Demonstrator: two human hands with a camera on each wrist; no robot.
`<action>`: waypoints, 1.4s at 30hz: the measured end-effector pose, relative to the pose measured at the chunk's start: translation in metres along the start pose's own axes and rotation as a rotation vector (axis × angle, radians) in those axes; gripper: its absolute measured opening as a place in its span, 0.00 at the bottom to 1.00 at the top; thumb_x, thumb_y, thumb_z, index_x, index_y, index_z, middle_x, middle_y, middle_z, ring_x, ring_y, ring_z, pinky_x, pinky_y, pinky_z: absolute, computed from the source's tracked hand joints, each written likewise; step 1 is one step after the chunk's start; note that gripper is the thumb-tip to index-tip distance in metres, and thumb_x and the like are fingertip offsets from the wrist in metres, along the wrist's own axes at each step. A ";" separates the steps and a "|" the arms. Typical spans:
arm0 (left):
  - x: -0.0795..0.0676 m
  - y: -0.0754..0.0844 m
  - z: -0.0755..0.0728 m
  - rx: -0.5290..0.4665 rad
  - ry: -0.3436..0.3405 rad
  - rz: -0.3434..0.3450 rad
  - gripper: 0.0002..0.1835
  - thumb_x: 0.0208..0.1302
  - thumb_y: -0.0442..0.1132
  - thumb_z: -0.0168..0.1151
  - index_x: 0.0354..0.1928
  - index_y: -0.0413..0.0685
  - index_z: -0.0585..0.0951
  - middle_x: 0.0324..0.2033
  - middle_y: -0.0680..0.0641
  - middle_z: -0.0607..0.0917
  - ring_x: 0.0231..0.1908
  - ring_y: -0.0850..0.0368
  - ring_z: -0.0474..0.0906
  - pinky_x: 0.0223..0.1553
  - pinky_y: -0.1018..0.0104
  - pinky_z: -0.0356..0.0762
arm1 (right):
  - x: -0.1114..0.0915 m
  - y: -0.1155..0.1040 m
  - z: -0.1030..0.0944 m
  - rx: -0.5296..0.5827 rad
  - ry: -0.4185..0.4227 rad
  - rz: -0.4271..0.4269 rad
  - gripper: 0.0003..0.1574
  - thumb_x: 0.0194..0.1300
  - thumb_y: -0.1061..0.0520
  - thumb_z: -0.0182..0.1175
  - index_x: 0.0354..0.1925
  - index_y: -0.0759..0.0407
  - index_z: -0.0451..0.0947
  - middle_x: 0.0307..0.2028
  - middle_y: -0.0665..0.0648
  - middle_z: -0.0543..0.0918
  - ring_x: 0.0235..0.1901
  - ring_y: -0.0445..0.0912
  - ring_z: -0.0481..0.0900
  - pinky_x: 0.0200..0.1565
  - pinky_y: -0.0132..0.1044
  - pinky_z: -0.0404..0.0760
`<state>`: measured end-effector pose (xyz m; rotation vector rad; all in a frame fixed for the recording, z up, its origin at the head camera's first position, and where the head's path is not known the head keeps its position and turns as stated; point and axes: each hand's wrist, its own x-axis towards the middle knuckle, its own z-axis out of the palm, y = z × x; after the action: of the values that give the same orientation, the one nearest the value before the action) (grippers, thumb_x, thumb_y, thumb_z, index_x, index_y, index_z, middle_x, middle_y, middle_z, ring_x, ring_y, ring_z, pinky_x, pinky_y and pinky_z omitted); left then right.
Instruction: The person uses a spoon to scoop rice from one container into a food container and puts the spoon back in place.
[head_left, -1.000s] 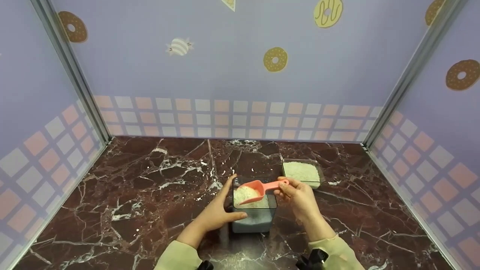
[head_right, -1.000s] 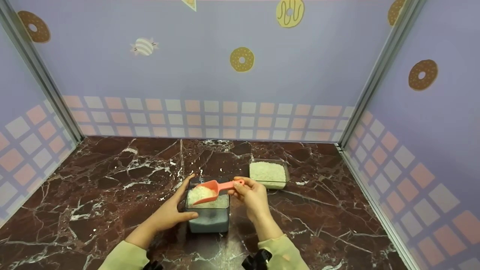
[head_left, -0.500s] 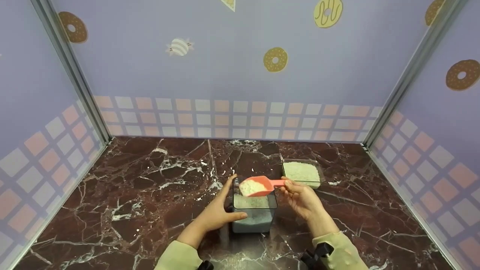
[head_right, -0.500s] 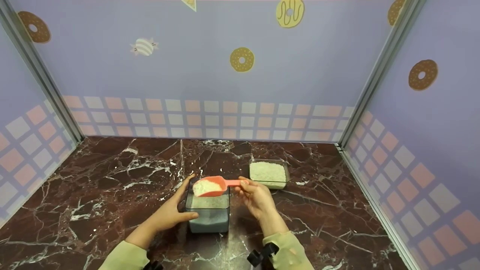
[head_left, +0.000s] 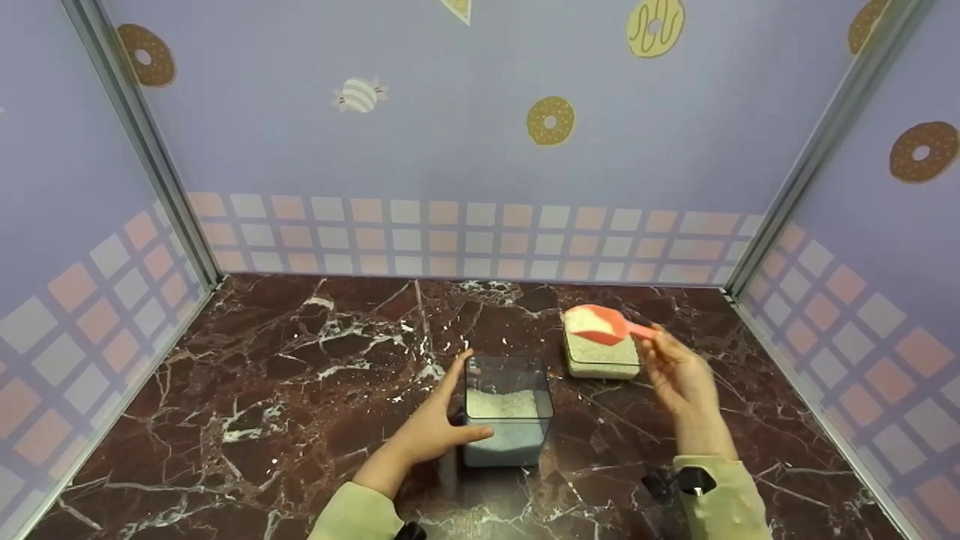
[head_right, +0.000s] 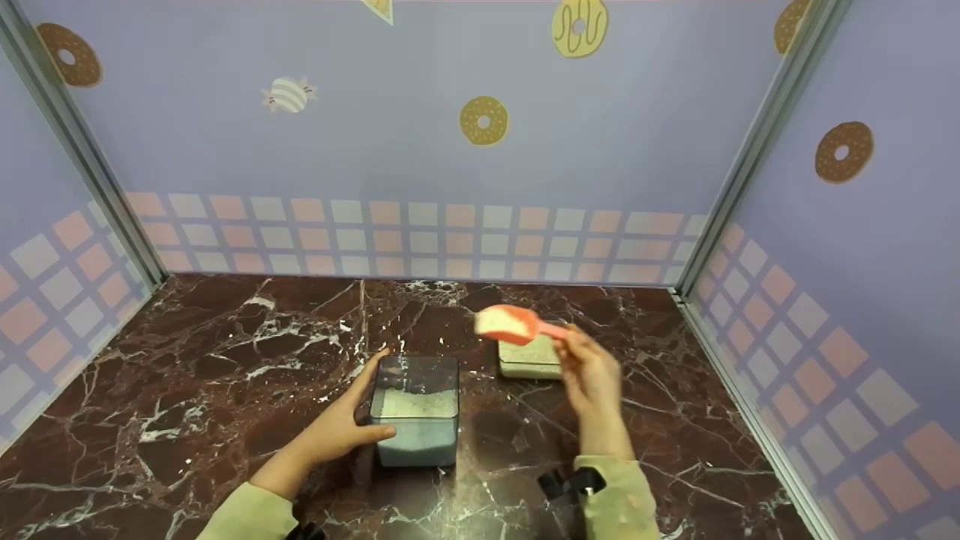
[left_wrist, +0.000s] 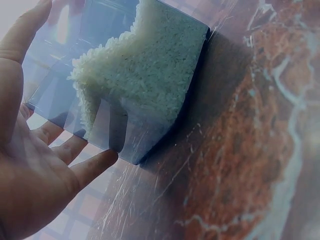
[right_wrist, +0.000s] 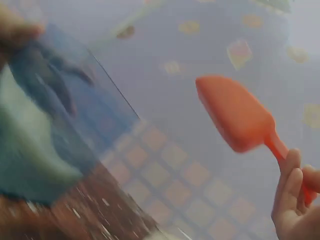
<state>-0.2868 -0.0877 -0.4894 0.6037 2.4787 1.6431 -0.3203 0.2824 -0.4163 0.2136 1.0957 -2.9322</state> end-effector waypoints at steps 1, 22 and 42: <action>0.000 0.000 0.000 0.001 -0.001 -0.001 0.64 0.53 0.56 0.79 0.82 0.79 0.42 0.83 0.42 0.45 0.78 0.28 0.49 0.72 0.22 0.49 | 0.002 -0.002 -0.004 -0.018 0.036 -0.043 0.14 0.74 0.69 0.55 0.36 0.62 0.86 0.27 0.59 0.88 0.25 0.43 0.87 0.29 0.24 0.85; -0.001 0.001 -0.001 -0.015 -0.007 0.008 0.64 0.53 0.55 0.79 0.82 0.77 0.42 0.83 0.42 0.46 0.79 0.30 0.51 0.74 0.25 0.50 | 0.023 0.016 -0.029 -1.273 0.353 -1.145 0.13 0.64 0.69 0.68 0.48 0.68 0.84 0.34 0.68 0.90 0.31 0.15 0.71 0.35 0.09 0.67; -0.001 0.002 0.000 -0.021 -0.008 0.005 0.64 0.54 0.52 0.79 0.82 0.76 0.42 0.83 0.42 0.45 0.79 0.31 0.49 0.75 0.26 0.48 | -0.003 0.001 0.006 0.091 0.079 -0.184 0.08 0.72 0.65 0.58 0.39 0.59 0.85 0.29 0.56 0.87 0.27 0.43 0.87 0.31 0.25 0.86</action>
<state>-0.2850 -0.0876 -0.4874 0.6134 2.4531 1.6624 -0.3178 0.2782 -0.4121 0.2442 1.0454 -3.1665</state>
